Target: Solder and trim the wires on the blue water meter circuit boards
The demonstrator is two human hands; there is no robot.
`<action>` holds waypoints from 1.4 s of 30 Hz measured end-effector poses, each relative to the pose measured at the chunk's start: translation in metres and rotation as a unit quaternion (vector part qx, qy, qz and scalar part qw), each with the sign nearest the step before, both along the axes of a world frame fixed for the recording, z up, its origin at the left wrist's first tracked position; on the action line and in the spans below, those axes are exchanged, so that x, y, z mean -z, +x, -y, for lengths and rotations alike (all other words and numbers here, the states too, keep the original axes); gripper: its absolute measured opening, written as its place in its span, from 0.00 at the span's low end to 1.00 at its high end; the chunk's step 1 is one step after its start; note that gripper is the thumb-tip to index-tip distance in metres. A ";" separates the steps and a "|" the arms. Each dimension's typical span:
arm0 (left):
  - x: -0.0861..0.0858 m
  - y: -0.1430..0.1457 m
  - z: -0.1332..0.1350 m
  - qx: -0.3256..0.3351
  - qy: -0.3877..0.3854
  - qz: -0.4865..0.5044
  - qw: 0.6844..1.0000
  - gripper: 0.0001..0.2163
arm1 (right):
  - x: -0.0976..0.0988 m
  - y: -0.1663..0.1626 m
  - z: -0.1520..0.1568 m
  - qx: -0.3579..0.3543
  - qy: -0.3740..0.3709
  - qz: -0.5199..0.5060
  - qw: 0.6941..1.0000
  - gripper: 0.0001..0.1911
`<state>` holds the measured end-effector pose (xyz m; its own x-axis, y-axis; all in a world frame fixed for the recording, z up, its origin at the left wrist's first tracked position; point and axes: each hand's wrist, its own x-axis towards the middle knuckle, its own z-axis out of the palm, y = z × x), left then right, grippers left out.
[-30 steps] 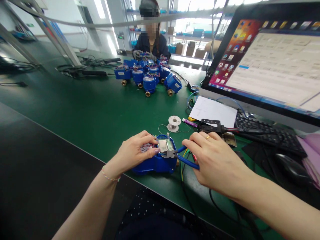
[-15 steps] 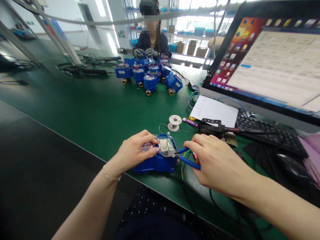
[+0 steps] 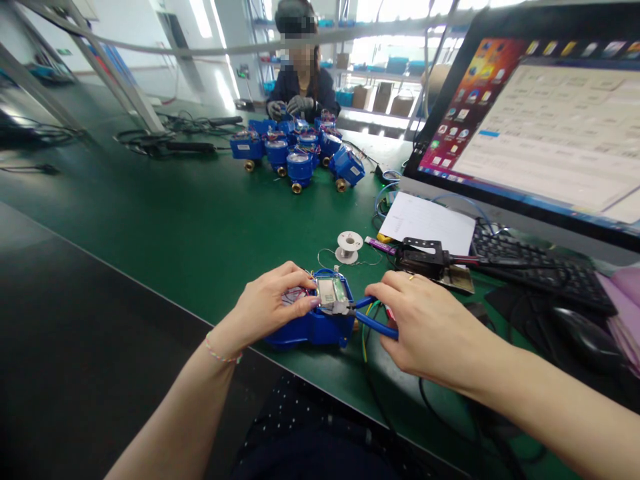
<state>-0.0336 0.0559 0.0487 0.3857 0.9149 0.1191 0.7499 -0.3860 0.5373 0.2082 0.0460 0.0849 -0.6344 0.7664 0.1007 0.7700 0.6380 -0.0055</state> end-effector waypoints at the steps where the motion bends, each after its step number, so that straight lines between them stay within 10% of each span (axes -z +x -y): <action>1: 0.000 0.000 0.000 0.000 -0.001 0.001 1.000 0.09 | 0.000 0.000 0.001 -0.006 0.018 0.003 1.000 0.17; 16: 0.000 0.001 0.000 -0.001 -0.008 0.004 1.000 0.09 | 0.010 0.003 0.017 -0.119 0.327 0.087 0.933 0.11; 21: 0.001 0.000 -0.001 -0.003 -0.008 0.007 1.000 0.08 | 0.027 0.002 0.016 0.019 0.112 -0.084 0.990 0.11; 25: 0.003 -0.001 -0.001 -0.001 -0.010 0.010 1.000 0.08 | 0.023 0.003 0.013 0.108 -0.090 -0.161 0.977 0.11; 32: 0.002 -0.001 -0.001 -0.004 -0.014 0.012 1.000 0.08 | 0.017 0.004 0.011 0.024 0.086 -0.073 0.993 0.15; 42: 0.001 -0.001 0.001 -0.002 -0.010 0.009 1.000 0.08 | 0.008 0.002 0.008 0.000 0.084 -0.009 0.996 0.16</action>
<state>-0.0345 0.0546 0.0481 0.3799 0.9186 0.1085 0.7412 -0.3725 0.5585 0.2106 0.0382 0.0766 -0.6306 0.7384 0.2389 0.7713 0.6305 0.0874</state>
